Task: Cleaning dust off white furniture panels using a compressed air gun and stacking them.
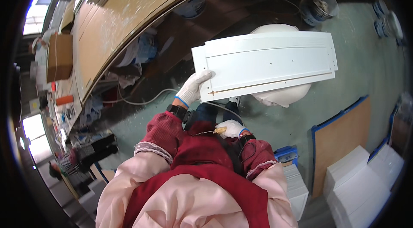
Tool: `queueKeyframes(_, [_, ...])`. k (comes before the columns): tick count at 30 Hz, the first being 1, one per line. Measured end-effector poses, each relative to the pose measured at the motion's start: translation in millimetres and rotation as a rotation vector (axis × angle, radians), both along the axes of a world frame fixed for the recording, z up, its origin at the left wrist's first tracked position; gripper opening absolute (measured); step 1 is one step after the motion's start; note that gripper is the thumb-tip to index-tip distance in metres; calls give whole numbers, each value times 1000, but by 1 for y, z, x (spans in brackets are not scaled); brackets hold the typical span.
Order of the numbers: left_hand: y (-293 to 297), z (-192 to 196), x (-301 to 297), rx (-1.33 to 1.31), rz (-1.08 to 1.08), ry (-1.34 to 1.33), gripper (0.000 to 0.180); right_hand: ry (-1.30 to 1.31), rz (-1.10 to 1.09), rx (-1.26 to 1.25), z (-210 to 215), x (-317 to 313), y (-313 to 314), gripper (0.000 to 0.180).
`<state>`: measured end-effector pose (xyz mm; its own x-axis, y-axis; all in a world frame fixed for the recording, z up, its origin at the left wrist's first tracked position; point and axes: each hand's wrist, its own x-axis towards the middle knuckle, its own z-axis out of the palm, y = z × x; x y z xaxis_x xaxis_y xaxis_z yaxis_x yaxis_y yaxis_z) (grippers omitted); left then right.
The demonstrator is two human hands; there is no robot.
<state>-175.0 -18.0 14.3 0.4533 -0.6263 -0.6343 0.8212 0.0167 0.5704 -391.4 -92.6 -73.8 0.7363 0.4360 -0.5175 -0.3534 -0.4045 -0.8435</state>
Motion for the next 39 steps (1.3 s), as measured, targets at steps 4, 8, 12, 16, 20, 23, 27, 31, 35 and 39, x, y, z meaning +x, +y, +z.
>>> queueKeyframes(4, [3, 3, -9, -27, -11, -72, 33, 66, 38, 6, 5, 6, 1, 39])
queueKeyframes(8, [10, -4, -16, -116, 77, -45, 34, 56, 5, 33, -7, -4, 7, 41])
queueKeyframes(12, [22, -6, -13, -90, 82, -25, 35, 28, 136, 21, 3, 5, 15, 47])
queueKeyframes(16, [27, -17, -17, -108, 99, -7, 36, 69, 139, 20, -8, -1, 24, 49])
queueKeyframes(20, [40, -26, -25, -168, 132, 126, 36, 95, 160, 52, -9, -8, 34, 50])
queueKeyframes(23, [50, -20, -30, -219, 137, 230, 33, 37, 143, 37, -13, -11, 43, 48])
queueKeyframes(27, [69, -19, -32, -118, 83, 76, 28, 80, 122, 35, -15, -15, 53, 49])
queueKeyframes(31, [98, -15, -34, -174, 155, 51, 23, 113, 191, -10, -10, -12, 66, 50])
queueKeyframes(35, [133, 24, -37, -105, 144, -175, 27, 166, 203, -33, -12, -9, 78, 49])
queueKeyframes(39, [189, 67, -53, -126, 178, -204, 33, 240, 286, -57, -12, -1, 93, 56])
